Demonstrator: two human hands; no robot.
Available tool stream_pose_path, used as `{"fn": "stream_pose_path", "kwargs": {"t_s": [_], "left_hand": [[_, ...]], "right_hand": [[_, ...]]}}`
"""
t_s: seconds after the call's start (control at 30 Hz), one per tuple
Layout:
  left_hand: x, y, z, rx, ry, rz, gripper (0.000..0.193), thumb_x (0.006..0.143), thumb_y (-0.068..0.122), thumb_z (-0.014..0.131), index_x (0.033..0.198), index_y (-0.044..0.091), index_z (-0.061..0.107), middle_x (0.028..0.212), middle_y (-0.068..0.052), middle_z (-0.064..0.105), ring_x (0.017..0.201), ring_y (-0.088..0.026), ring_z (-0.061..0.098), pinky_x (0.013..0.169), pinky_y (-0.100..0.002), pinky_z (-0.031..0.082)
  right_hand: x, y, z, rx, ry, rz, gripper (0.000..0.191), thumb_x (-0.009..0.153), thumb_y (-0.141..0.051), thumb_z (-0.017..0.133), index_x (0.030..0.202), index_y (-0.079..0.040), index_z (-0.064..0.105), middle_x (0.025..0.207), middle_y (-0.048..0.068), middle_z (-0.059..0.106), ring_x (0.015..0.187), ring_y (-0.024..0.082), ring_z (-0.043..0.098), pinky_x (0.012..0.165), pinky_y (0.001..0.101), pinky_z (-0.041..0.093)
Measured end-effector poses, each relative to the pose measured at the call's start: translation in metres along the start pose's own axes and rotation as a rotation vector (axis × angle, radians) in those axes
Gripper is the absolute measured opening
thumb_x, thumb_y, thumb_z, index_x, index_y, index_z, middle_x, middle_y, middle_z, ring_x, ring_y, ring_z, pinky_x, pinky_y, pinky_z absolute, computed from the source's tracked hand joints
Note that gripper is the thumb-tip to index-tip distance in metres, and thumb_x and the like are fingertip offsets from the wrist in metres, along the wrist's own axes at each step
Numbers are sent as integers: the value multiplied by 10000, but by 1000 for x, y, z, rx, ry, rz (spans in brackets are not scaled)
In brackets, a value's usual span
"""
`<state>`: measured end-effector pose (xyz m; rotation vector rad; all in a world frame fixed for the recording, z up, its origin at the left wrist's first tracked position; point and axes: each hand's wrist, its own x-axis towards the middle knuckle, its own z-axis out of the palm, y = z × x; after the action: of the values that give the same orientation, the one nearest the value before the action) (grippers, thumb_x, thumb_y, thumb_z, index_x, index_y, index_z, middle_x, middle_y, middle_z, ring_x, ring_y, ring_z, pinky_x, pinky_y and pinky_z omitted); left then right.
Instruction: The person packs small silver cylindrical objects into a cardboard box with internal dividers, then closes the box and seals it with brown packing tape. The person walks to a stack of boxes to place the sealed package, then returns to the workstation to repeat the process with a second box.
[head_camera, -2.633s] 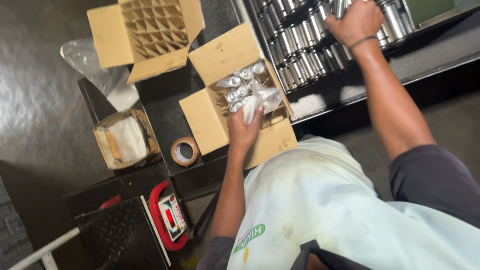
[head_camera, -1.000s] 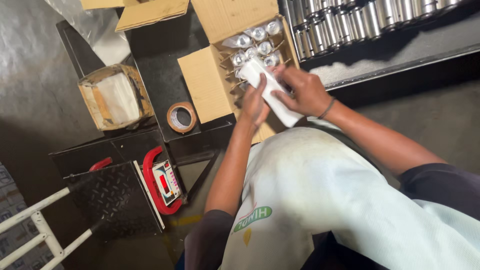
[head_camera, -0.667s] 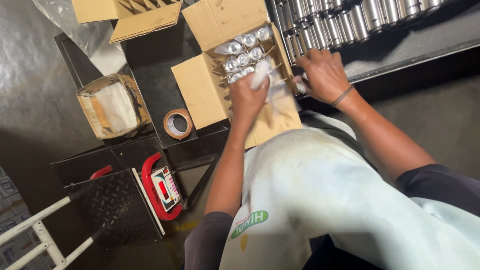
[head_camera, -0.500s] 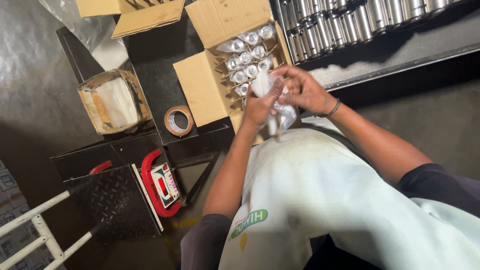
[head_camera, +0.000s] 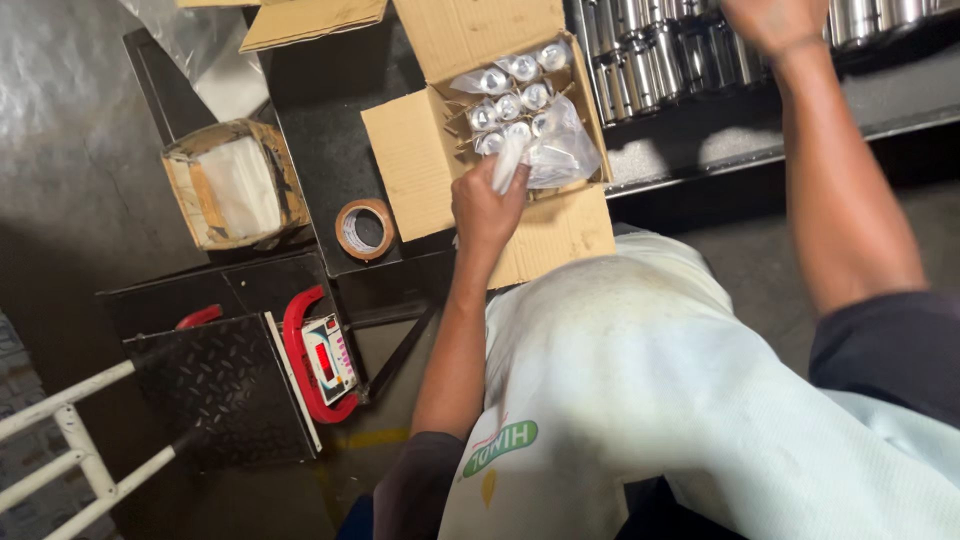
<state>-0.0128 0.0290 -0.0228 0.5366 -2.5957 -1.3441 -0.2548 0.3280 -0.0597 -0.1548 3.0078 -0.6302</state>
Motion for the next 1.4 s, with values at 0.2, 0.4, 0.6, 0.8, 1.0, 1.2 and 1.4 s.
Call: {"fn": "stream_pose_path", "kwargs": {"t_s": [0.2,0.4,0.6,0.8,1.0,1.2,1.4], "left_hand": [[3,-9,18,-22,34,-44,288,879,244,757,1043,12,708,799,-223,719,699,-349,728,660,-434,550],[-11,-11,30,-51,-226,192,369,828,154,715,1175,29,705,957,-199,760,843,-369,745,732,-446,562],[-16,-14,18,-76,-144,213,369,818,82,720,1181,23,690,1052,-206,733,944,-397,726,810,-459,572],[-19,-20,8,-42,-79,325,418,788,58,691,1203,15,671,1160,-238,715,1016,-386,715,888,-430,580],[-20,-23,9,-68,-246,193,412,785,64,695,1197,49,722,1019,-214,754,877,-338,755,816,-421,597],[-26,-24,2,-106,-20,246,355,821,84,747,1164,2,701,1014,-211,752,882,-332,756,760,-384,595],[-30,-18,4,-407,-128,56,270,961,144,709,1213,46,693,967,-116,803,868,-246,820,773,-336,623]], "right_hand": [[-123,-48,26,1400,-869,151,425,984,-381,531,1018,11,691,688,35,558,539,121,522,485,269,411],[-156,-86,47,1403,-774,255,449,1057,-439,533,954,-14,633,705,1,541,516,85,509,438,233,386],[-152,-99,31,356,-256,-497,355,959,-337,705,968,17,680,724,138,593,577,219,562,557,343,458],[-151,-104,33,1157,-735,-3,296,985,-266,704,1020,28,698,725,64,667,583,162,616,514,304,506],[-150,-110,36,730,-504,-287,329,1011,-271,655,1130,35,677,822,98,660,676,181,648,590,322,526],[-156,-128,33,897,-405,-459,443,975,-239,767,1288,47,640,984,158,660,825,272,681,691,363,548],[-155,-138,12,426,-241,-791,465,846,-174,789,1262,-12,655,974,183,704,812,291,716,705,371,568]]}}
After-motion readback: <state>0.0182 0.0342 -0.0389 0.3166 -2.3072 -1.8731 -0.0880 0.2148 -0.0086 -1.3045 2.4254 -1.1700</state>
